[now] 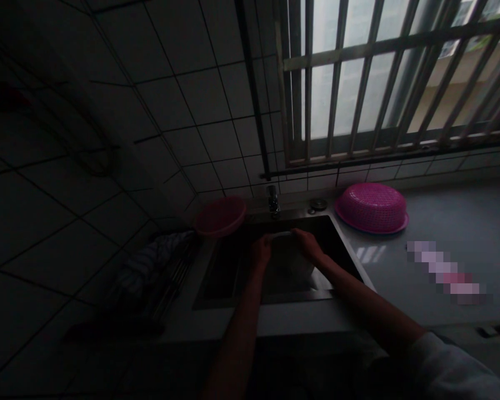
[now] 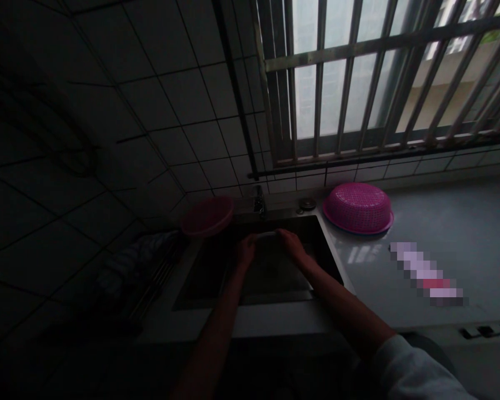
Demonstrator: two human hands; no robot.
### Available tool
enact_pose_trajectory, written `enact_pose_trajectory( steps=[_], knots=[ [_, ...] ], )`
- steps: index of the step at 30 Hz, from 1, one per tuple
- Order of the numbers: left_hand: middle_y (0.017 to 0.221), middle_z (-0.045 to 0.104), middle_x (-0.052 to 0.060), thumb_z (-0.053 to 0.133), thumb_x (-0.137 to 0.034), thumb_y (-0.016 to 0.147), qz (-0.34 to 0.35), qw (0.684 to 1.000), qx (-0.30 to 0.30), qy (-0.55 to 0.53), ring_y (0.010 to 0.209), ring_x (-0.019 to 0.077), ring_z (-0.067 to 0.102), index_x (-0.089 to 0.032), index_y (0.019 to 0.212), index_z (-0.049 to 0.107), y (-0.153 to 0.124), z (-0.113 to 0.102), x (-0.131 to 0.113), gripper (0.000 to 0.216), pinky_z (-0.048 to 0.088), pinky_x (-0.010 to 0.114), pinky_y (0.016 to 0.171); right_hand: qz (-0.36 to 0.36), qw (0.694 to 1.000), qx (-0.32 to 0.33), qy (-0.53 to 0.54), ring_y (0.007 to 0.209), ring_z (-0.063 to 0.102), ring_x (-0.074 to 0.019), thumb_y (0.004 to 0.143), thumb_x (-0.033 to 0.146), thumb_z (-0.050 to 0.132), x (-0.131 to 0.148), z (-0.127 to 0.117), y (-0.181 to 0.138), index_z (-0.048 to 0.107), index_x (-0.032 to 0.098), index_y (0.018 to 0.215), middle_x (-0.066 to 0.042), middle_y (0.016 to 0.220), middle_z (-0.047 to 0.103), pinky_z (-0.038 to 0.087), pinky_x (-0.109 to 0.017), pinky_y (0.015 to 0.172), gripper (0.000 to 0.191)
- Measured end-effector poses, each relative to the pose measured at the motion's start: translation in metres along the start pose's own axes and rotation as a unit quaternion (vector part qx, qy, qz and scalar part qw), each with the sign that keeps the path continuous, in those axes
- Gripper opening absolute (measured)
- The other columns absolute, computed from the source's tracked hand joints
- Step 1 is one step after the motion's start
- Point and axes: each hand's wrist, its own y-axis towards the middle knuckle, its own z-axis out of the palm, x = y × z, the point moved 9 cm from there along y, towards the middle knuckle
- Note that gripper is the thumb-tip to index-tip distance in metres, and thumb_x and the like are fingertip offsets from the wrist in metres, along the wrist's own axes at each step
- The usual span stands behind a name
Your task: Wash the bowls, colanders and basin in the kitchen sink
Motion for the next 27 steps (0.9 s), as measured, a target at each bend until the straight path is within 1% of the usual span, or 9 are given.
enact_pose_trajectory(
  steps=[2, 3, 8, 10, 14, 19, 21, 24, 27],
  knots=[
    [0.130, 0.079, 0.003, 0.061, -0.015, 0.100, 0.016, 0.999, 0.030, 0.016, 0.122, 0.0207, 0.072, -0.031, 0.124, 0.077, -0.001, 0.007, -0.002, 0.033, 0.051, 0.032, 0.108, -0.030, 0.999, 0.029, -0.005, 0.122, 0.073, -0.0227, 0.097, 0.008, 0.050, 0.011, 0.012, 0.000, 0.072, 0.021, 0.136, -0.010, 0.135, 0.076, 0.053, -0.032, 0.109, 0.046],
    [0.131, 0.079, 0.002, 0.061, -0.015, 0.100, 0.016, 0.999, 0.025, 0.018, 0.123, 0.0205, 0.072, -0.032, 0.124, 0.077, 0.000, 0.004, 0.000, 0.033, 0.050, 0.032, 0.109, -0.035, 0.999, 0.033, -0.001, 0.124, 0.072, -0.0223, 0.097, 0.007, 0.051, 0.013, 0.015, 0.001, 0.071, 0.021, 0.137, -0.010, 0.137, 0.075, 0.052, -0.032, 0.110, 0.047],
    [0.132, 0.078, 0.012, 0.055, -0.024, 0.105, -0.058, 0.992, -0.111, -0.031, 0.125, 0.0248, 0.071, -0.022, 0.132, 0.073, 0.004, -0.032, 0.025, 0.033, 0.052, 0.038, 0.110, 0.052, 0.997, -0.036, 0.038, 0.114, 0.077, -0.0250, 0.098, 0.010, 0.053, -0.015, -0.012, 0.008, 0.070, 0.022, 0.140, -0.010, 0.128, 0.079, 0.058, -0.034, 0.100, 0.047],
    [0.132, 0.077, 0.014, 0.055, -0.026, 0.106, -0.074, 0.987, -0.132, -0.047, 0.125, 0.0260, 0.071, -0.018, 0.132, 0.073, 0.004, -0.036, 0.029, 0.033, 0.053, 0.039, 0.109, 0.070, 0.995, -0.057, 0.046, 0.110, 0.078, -0.0257, 0.099, 0.012, 0.053, -0.023, -0.023, 0.006, 0.069, 0.019, 0.140, -0.011, 0.124, 0.080, 0.059, -0.034, 0.097, 0.045],
    [0.129, 0.078, 0.013, 0.055, -0.025, 0.106, -0.048, 0.996, -0.072, -0.027, 0.121, 0.0249, 0.073, -0.020, 0.127, 0.075, 0.003, -0.017, 0.014, 0.029, 0.054, 0.035, 0.105, 0.023, 0.997, -0.078, 0.020, 0.122, 0.073, -0.0227, 0.098, 0.006, 0.047, -0.007, -0.026, 0.000, 0.066, 0.019, 0.144, -0.011, 0.139, 0.074, 0.055, -0.035, 0.108, 0.052],
    [0.128, 0.079, 0.005, 0.058, -0.018, 0.103, 0.020, 0.998, 0.047, 0.030, 0.119, 0.0213, 0.073, -0.029, 0.122, 0.078, -0.007, 0.014, -0.011, 0.030, 0.051, 0.032, 0.107, -0.056, 0.998, 0.025, -0.016, 0.129, 0.070, -0.0206, 0.096, 0.005, 0.049, 0.026, 0.018, -0.002, 0.069, 0.021, 0.142, -0.010, 0.143, 0.072, 0.052, -0.033, 0.113, 0.053],
    [0.128, 0.079, 0.003, 0.057, -0.017, 0.102, 0.044, 0.996, 0.066, 0.027, 0.119, 0.0203, 0.073, -0.030, 0.121, 0.078, -0.008, 0.018, -0.015, 0.032, 0.051, 0.031, 0.107, -0.070, 0.996, 0.045, -0.014, 0.128, 0.070, -0.0206, 0.096, 0.006, 0.050, 0.030, 0.026, 0.000, 0.070, 0.022, 0.142, -0.009, 0.142, 0.073, 0.053, -0.033, 0.113, 0.052],
    [0.130, 0.079, 0.005, 0.056, -0.017, 0.102, 0.039, 0.999, 0.020, -0.019, 0.121, 0.0203, 0.072, -0.028, 0.126, 0.076, -0.002, 0.004, -0.006, 0.033, 0.051, 0.032, 0.107, -0.038, 0.999, 0.002, -0.005, 0.127, 0.071, -0.0215, 0.093, 0.005, 0.053, 0.015, 0.010, 0.006, 0.069, 0.024, 0.143, -0.007, 0.142, 0.073, 0.053, -0.035, 0.113, 0.056],
    [0.127, 0.079, 0.010, 0.055, -0.020, 0.104, -0.026, 0.995, -0.064, -0.069, 0.119, 0.0222, 0.073, -0.021, 0.127, 0.075, 0.004, -0.016, 0.016, 0.031, 0.054, 0.035, 0.106, 0.033, 0.997, -0.060, 0.020, 0.116, 0.076, -0.0248, 0.095, 0.009, 0.055, -0.016, -0.021, 0.007, 0.070, 0.024, 0.140, -0.008, 0.131, 0.079, 0.058, -0.036, 0.103, 0.050]
  ],
)
